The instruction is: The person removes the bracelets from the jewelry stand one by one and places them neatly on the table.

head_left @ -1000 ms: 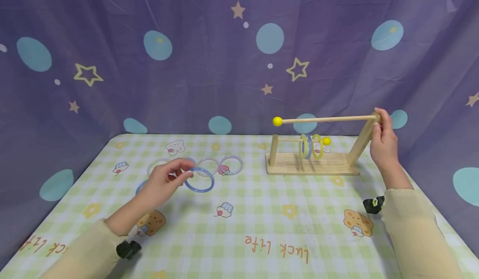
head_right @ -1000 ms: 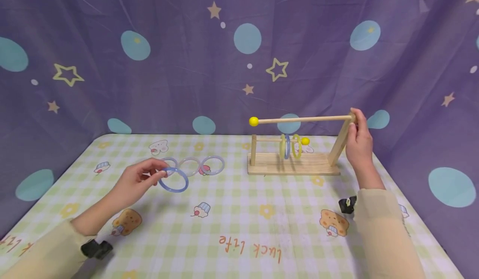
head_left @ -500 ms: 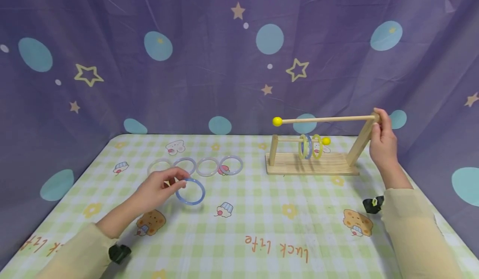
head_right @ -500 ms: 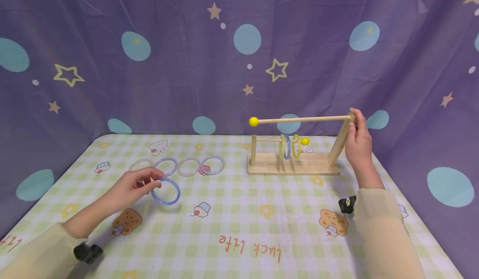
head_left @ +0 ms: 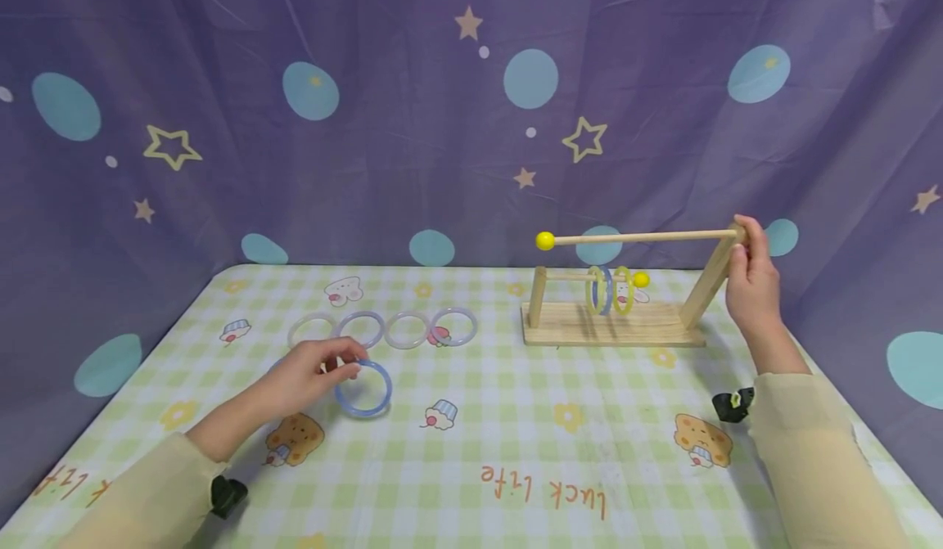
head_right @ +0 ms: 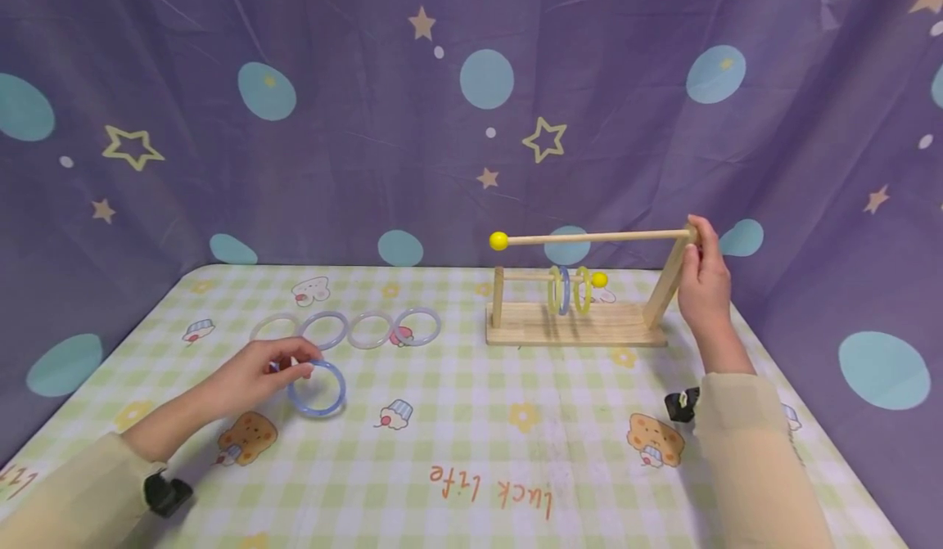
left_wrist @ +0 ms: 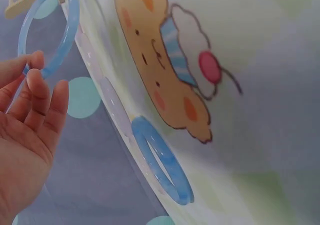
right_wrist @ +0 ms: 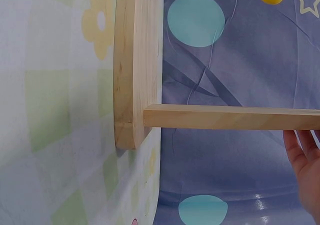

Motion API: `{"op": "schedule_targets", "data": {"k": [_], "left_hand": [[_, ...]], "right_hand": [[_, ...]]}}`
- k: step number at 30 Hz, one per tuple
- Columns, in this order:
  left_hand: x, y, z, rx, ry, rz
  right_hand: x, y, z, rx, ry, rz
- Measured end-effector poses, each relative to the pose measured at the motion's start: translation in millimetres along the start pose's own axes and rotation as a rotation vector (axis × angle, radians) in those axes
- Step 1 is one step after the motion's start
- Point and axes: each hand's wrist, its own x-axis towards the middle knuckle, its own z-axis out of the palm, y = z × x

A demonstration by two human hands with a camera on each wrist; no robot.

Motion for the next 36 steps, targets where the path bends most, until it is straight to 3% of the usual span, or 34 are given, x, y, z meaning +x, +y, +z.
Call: {"op": "schedule_targets", "data": {"k": [5,17,27,36], "left_hand": [[4.0,-5.8,-1.7,0.029,-0.018,-0.004],[19.3,-23.4,-6.4,0.136,-0.074,0.059],[29.5,-34.9,1.1,0.142,-0.150,0.047],[34.5,-35.2,4.5,0.141,-0.165,0.023]], "right_hand": [[0,0,0,-0.003,-0.001,0.004],[-1,1,-1,-0.005,-0.008,0.010],[0,0,-1,-0.017,-0.022,0.014],[0,1,-1,-0.009,-0.016,-0.001]]}}
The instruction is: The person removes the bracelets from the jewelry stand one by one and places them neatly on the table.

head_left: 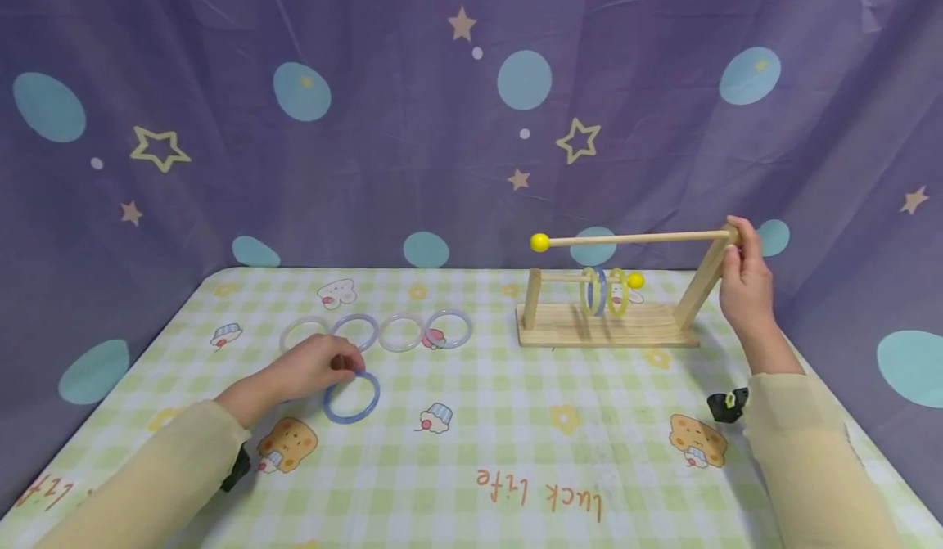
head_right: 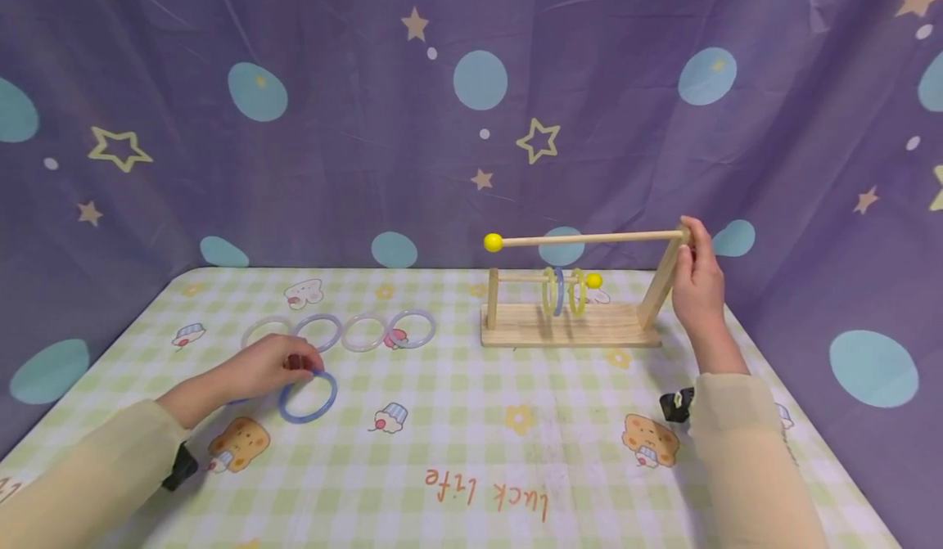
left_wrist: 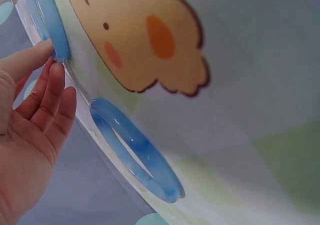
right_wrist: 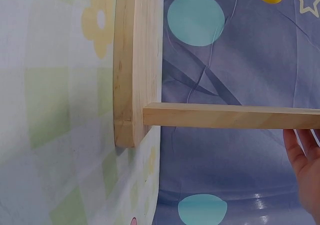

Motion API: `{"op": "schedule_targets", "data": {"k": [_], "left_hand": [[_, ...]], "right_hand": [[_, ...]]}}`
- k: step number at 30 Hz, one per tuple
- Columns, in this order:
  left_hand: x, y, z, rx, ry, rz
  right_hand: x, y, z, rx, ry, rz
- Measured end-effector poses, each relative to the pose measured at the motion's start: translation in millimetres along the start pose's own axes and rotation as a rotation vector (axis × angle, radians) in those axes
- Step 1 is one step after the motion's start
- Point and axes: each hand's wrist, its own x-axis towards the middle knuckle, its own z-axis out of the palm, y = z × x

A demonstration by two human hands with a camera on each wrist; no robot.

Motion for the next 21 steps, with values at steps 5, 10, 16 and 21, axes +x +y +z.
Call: {"op": "schedule_targets", "data": {"k": [5,10,16,21], "left_hand": [[0.0,-2.4,-0.6,0.056,0.028,-0.015],[1.0,-6.8,-2.8,0.090,0.071,-0.030],[3.6,-12.3,-4.1,0.096,0.091,-0.041],[5.4,-13.1,-4.8,0.106,0.107,-0.058]], "right_hand": [[1,0,0,-0.002,-0.001,-0.006],[0,-1,0,-0.010,0.001,-0.006],[0,-1,0,-0.008,0.012,-0.017],[0,-1,0,-0.002,0.018,-0.030]]}}
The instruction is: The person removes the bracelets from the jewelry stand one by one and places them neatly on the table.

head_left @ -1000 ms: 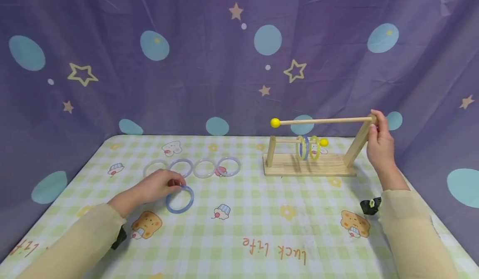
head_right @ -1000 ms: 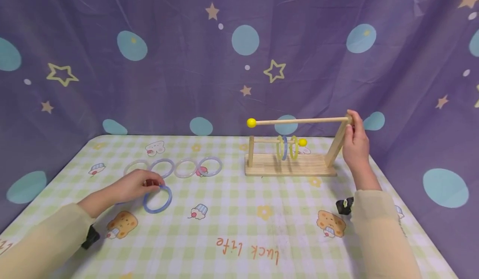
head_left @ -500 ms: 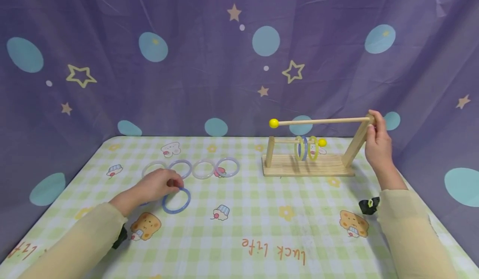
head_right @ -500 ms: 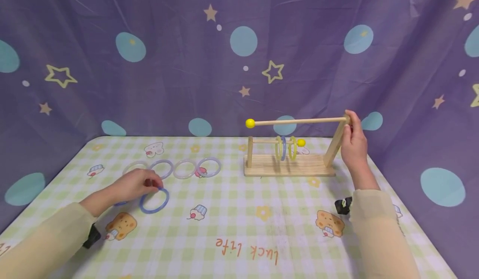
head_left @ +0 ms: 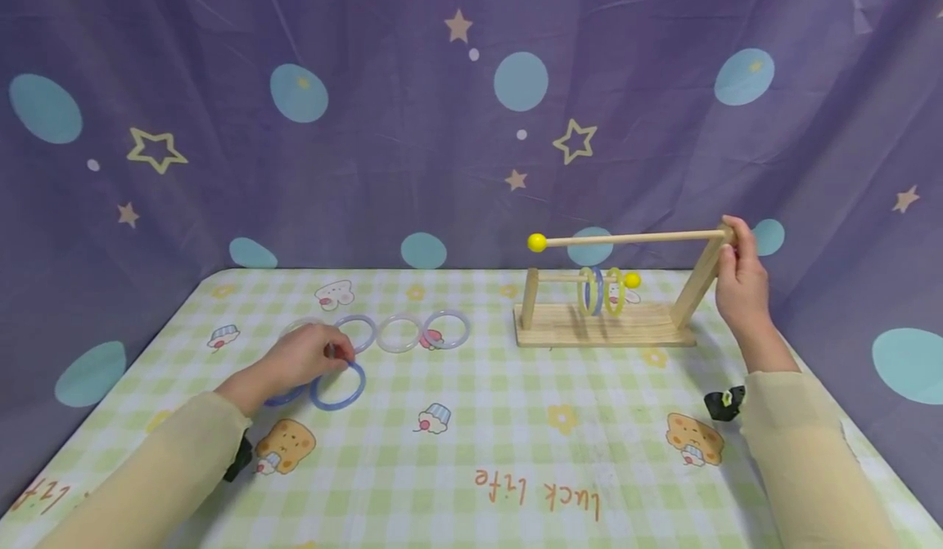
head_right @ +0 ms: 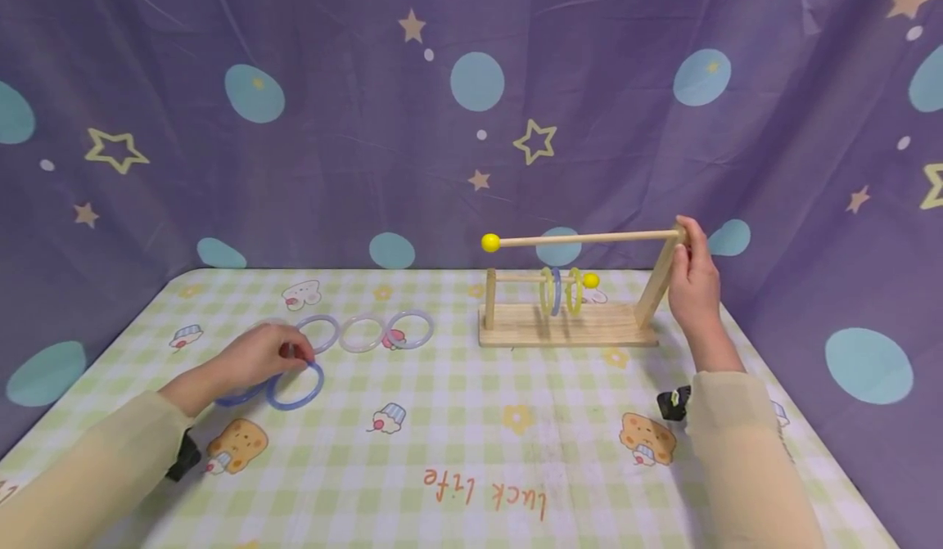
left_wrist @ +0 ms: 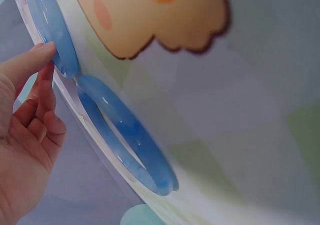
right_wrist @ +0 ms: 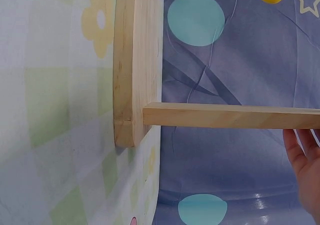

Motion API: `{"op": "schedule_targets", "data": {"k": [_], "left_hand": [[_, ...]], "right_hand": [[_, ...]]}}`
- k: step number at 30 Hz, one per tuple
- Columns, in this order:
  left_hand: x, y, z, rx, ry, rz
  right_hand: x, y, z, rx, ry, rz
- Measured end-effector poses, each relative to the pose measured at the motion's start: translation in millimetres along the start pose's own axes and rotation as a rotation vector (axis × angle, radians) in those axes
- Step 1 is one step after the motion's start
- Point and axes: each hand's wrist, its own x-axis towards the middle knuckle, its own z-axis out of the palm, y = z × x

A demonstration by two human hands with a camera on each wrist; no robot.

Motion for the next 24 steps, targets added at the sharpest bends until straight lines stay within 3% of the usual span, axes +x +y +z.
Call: {"op": "schedule_targets", "data": {"k": [24], "left_hand": [[3.7,-5.4,-0.3,-0.022,0.031,-0.019]], "right_hand": [[-1.1,0.0,-0.4,0.007,-0.012,0.002]]}}
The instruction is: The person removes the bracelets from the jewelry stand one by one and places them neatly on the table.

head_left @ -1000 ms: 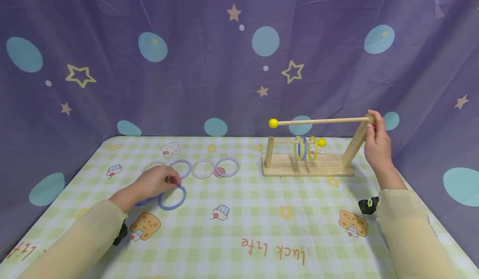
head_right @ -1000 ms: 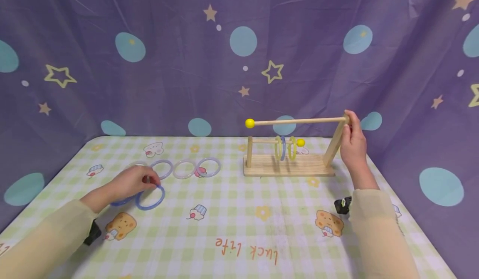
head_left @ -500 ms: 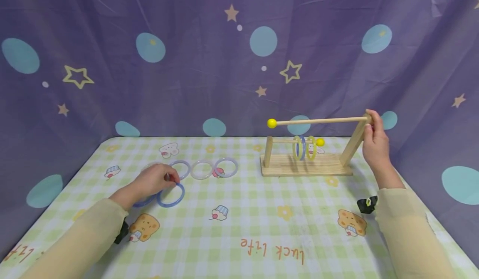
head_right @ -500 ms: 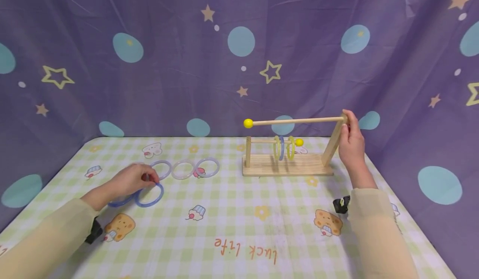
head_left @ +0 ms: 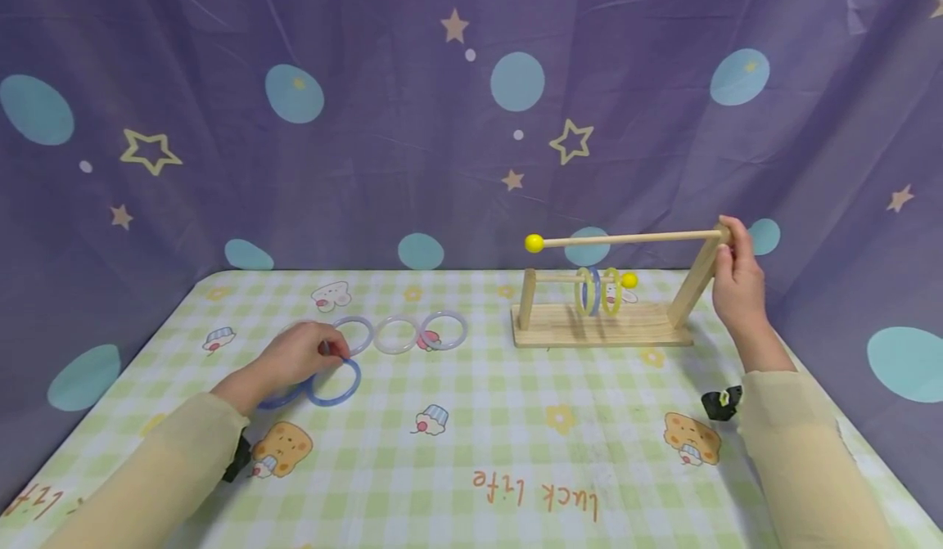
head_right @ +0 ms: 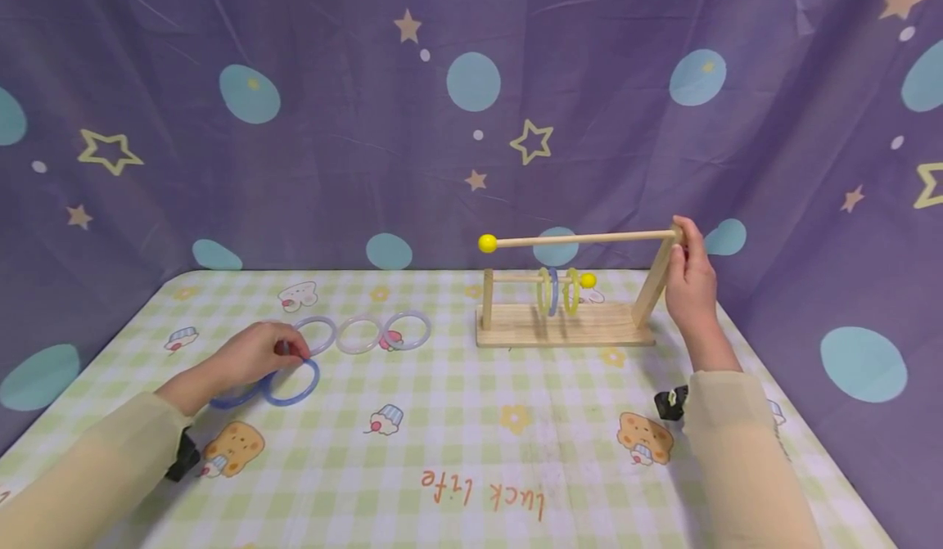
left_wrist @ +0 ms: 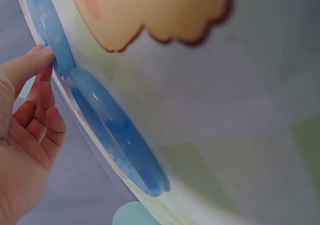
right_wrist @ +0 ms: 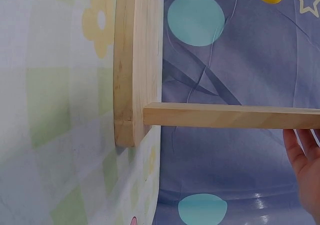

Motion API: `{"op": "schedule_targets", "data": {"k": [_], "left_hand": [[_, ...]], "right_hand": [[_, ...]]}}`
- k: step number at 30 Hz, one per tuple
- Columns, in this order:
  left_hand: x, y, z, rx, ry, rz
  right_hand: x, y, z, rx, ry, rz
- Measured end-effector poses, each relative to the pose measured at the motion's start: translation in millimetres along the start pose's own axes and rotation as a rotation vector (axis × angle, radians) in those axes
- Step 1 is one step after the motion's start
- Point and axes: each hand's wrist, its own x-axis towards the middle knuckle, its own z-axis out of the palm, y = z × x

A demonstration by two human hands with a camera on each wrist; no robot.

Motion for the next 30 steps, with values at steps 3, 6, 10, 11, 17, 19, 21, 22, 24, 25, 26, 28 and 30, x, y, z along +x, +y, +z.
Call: {"op": "schedule_targets", "data": {"k": [3,6,10,11,17,19,21,22,24,25,26,28,30], "left_hand": [[-0.4,-1.0,0.3,-0.002,0.002,-0.007],[0.0,-1.7,0.6,-0.003,0.003,-0.008],[0.6,-1.2,0.3,0.000,0.003,-0.020],[0.6,-1.1,0.2,0.001,0.002,-0.024],[0.9,-2.2,0.5,0.003,-0.009,-0.029],[1.2,-2.3,0.4,0.001,-0.011,-0.032],[1.9,-1.3,0.0,-0.003,-0.009,-0.034],[2.5,-0.5,-0.2,-0.002,-0.004,-0.034],[4.4,2.5,-0.6,-0.004,0.006,-0.030],[5.6,5.1,-0.9,-0.006,0.010,-0.025],[7.2,8.0,-0.9,-0.010,0.015,-0.015],[11.2,14.8,-0.4,-0.023,0.022,0.014],[15.5,24.1,0.1,-0.054,0.017,0.050]], "right_hand": [[0,0,0,0.001,0.000,-0.002],[-1,0,0,0.002,0.000,-0.004],[-1,0,-1,0.002,-0.002,-0.006],[0,0,-1,0.003,-0.003,-0.007],[0,1,0,0.003,-0.002,-0.011],[0,1,0,0.001,0.001,-0.010],[0,1,0,0.004,0.004,-0.008],[0,1,0,0.005,0.005,-0.008],[1,1,1,0.008,0.005,-0.008],[1,1,0,0.008,0.005,-0.008],[1,1,0,0.008,0.004,-0.008],[1,1,0,0.006,0.002,-0.007],[0,1,0,0.008,0.000,-0.006]]}}
